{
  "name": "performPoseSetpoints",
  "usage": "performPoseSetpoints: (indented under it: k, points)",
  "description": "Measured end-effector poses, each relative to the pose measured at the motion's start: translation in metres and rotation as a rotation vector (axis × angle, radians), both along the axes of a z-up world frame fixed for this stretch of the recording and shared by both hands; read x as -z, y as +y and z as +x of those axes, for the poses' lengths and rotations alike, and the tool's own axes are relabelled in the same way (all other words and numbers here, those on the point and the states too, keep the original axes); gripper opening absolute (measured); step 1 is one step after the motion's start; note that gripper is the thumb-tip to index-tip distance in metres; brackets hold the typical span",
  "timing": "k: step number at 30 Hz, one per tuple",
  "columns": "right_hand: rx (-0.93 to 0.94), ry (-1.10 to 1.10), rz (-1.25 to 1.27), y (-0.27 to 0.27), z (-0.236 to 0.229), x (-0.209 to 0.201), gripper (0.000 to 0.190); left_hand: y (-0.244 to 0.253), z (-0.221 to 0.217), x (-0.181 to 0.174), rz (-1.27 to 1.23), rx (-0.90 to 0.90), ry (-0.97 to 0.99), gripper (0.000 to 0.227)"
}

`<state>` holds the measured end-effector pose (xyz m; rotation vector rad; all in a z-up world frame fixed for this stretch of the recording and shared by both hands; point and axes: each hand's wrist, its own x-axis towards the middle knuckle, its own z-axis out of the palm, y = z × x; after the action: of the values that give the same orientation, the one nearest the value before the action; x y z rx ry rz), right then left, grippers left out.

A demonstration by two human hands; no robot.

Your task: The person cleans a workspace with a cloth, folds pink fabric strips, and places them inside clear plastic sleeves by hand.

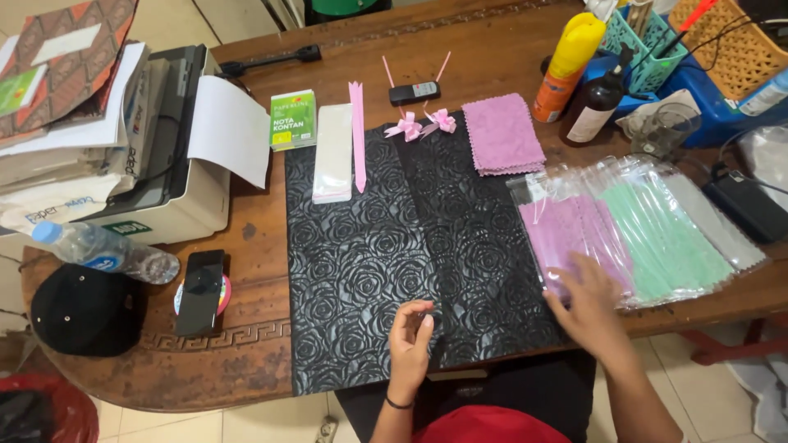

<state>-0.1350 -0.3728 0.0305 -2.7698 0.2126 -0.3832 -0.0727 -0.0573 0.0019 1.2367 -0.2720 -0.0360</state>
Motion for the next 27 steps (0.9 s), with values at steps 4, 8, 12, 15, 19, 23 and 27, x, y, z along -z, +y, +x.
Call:
performPoseSetpoints:
  k: [4, 8, 12, 15, 19, 23, 27]
  points:
    - [-0.071, 0.124, -0.113, -0.002, 0.031, 0.037, 0.035, 0.008, 0.016, -0.033, 0.311, -0.060, -0.205, 0.017]
    - [-0.115, 0.200, -0.229, -0.013, 0.050, 0.053, 0.043, 0.024, 0.033, -0.025, 1.069, -0.128, -0.536, 0.039]
    - [-0.051, 0.306, -0.334, -0.028, 0.055, 0.061, 0.049, 0.051, 0.036, 0.008, 1.543, -0.186, -0.506, 0.058]
    - [-0.033, 0.338, -0.342, -0.042, 0.053, 0.064, 0.049, 0.073, 0.030, 0.029, 1.618, -0.094, -0.394, 0.067]
    - [-0.022, 0.453, -0.224, -0.034, 0.057, 0.041, 0.052, 0.081, 0.030, 0.028, 1.695, 0.075, -0.235, 0.073]
    - [-0.085, 0.374, -0.180, -0.036, 0.080, 0.026, 0.047, 0.081, 0.031, 0.028, 1.747, 0.205, -0.006, 0.074]
    - [-0.171, 0.223, 0.141, -0.030, 0.131, -0.029, 0.040, 0.085, 0.032, 0.042, 1.752, 0.197, -0.003, 0.077]
